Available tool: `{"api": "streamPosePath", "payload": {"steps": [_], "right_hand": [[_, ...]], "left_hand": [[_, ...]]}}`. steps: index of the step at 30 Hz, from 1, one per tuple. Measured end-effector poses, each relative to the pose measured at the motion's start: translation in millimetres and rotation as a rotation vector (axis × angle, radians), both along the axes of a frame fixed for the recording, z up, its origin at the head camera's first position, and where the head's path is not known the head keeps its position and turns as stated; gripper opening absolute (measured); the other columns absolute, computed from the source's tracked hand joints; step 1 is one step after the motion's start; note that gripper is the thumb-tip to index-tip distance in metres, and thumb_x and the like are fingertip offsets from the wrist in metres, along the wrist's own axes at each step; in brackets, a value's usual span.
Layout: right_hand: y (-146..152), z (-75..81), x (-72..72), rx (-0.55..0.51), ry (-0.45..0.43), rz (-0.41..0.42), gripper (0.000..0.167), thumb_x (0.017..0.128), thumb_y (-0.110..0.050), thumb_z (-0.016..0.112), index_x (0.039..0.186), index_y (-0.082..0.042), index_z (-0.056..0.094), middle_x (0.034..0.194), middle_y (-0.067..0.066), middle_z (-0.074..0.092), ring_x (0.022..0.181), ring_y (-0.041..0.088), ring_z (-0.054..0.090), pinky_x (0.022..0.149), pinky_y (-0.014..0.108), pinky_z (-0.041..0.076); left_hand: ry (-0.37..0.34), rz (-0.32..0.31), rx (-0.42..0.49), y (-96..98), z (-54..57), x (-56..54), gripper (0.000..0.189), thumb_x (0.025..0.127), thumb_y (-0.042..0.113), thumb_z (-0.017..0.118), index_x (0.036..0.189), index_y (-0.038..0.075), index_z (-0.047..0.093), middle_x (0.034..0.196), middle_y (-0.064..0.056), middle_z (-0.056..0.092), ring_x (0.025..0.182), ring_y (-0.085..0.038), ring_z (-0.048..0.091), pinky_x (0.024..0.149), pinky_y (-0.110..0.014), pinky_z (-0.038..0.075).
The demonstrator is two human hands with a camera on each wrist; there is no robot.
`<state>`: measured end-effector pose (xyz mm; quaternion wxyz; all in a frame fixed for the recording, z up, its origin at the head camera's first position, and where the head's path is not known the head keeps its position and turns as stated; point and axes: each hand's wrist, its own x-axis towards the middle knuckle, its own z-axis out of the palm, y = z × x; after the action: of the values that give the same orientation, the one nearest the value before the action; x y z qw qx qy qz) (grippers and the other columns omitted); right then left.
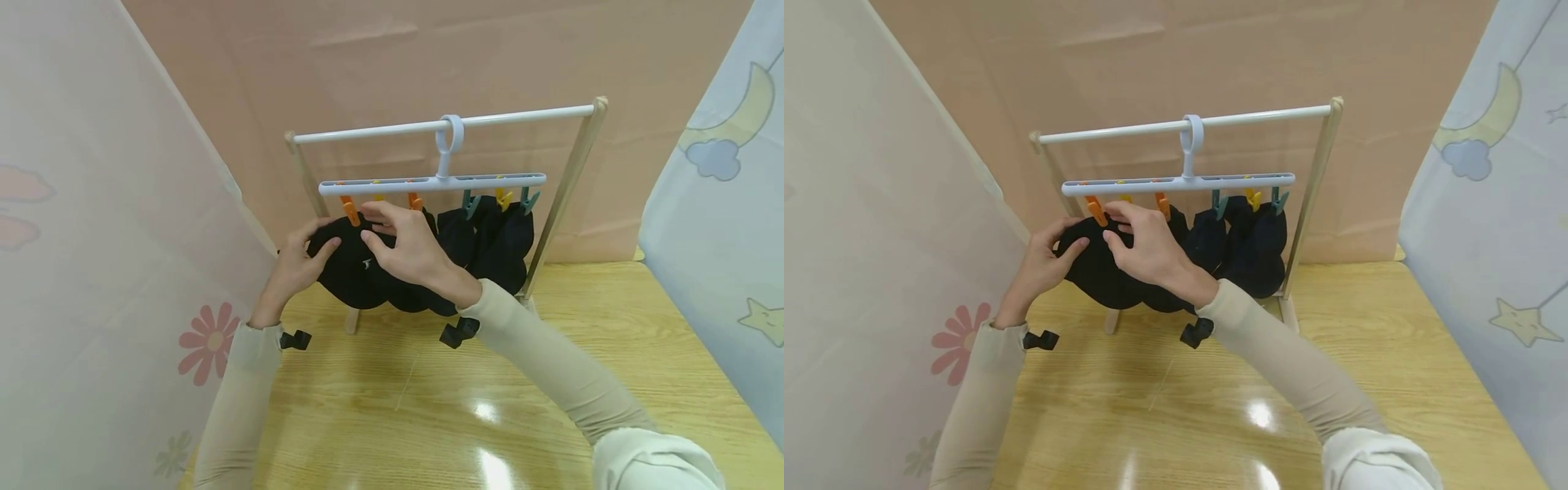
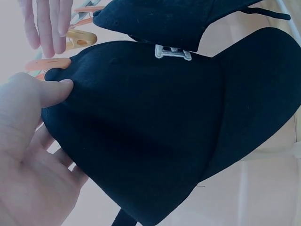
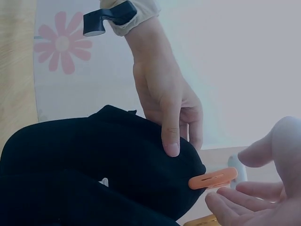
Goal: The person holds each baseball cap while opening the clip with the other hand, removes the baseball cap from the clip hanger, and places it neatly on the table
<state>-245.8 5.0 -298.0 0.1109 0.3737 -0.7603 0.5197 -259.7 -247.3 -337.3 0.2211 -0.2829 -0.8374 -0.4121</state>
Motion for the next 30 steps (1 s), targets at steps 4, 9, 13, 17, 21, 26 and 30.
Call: {"api": "streamPosePath", "payload": {"steps": [4,9,13,17,21,26,30], "right_hand": [[-1.8,-1.3,-0.3,0.010,0.020,-0.023,0.047,0.104,-0.008,0.067,0.149,0.003,0.057,0.151,0.020,0.061,0.140,0.031,0.061,0.114,0.041,0.052],[-5.5,-3.8,-1.7,0.029,0.019,-0.045,0.050,0.106,-0.010,0.065,0.152,0.005,0.053,0.154,0.020,0.059,0.141,0.033,0.060,0.116,0.046,0.050],[-9.5,-6.1,-2.6,0.038,0.015,-0.059,0.050,0.108,-0.011,0.062,0.153,0.007,0.051,0.155,0.022,0.058,0.141,0.035,0.060,0.116,0.047,0.050],[-14.9,-9.8,-4.2,0.048,0.013,-0.073,0.050,0.109,-0.013,0.060,0.154,0.006,0.050,0.154,0.022,0.058,0.140,0.035,0.060,0.116,0.048,0.050],[-21.3,-12.8,-7.7,0.033,-0.005,-0.067,0.049,0.110,-0.012,0.059,0.155,0.004,0.049,0.154,0.021,0.058,0.141,0.034,0.059,0.117,0.047,0.049],[-31.4,-13.8,-14.6,0.001,-0.019,-0.057,0.046,0.111,-0.010,0.055,0.155,0.004,0.049,0.149,0.022,0.062,0.128,0.032,0.066,0.110,0.045,0.053],[-37.3,-14.1,-19.7,-0.010,-0.038,-0.055,0.045,0.113,-0.013,0.054,0.155,0.003,0.049,0.147,0.021,0.063,0.127,0.032,0.065,0.109,0.044,0.053]], "left_hand": [[-0.007,-0.008,-0.004,0.5,2.9,1.4,0.031,0.103,0.004,0.070,0.133,0.000,0.069,0.127,-0.018,0.074,0.113,-0.033,0.072,0.099,-0.036,0.054],[0.002,-0.019,-0.025,0.5,4.7,2.3,0.031,0.103,0.002,0.069,0.134,-0.001,0.068,0.127,-0.020,0.074,0.113,-0.035,0.072,0.100,-0.046,0.056],[0.002,-0.017,-0.044,-0.3,5.3,3.1,0.031,0.103,0.003,0.069,0.134,-0.001,0.068,0.127,-0.020,0.074,0.111,-0.036,0.073,0.099,-0.049,0.056],[-0.013,-0.014,-0.036,-2.3,5.3,4.2,0.031,0.103,0.005,0.070,0.133,0.000,0.069,0.125,-0.018,0.075,0.111,-0.033,0.072,0.099,-0.041,0.055],[-0.031,-0.008,-0.024,-4.7,5.1,6.4,0.029,0.103,0.003,0.070,0.132,0.000,0.070,0.125,-0.017,0.075,0.113,-0.033,0.072,0.101,-0.042,0.055],[-0.045,0.011,-0.014,-6.3,6.1,9.6,0.029,0.103,0.003,0.069,0.132,0.000,0.070,0.128,-0.018,0.074,0.117,-0.035,0.071,0.104,-0.051,0.054],[-0.060,0.019,-0.002,-5.7,6.4,9.9,0.026,0.105,0.005,0.067,0.131,0.001,0.070,0.126,-0.017,0.075,0.115,-0.031,0.071,0.102,-0.043,0.054]]}}
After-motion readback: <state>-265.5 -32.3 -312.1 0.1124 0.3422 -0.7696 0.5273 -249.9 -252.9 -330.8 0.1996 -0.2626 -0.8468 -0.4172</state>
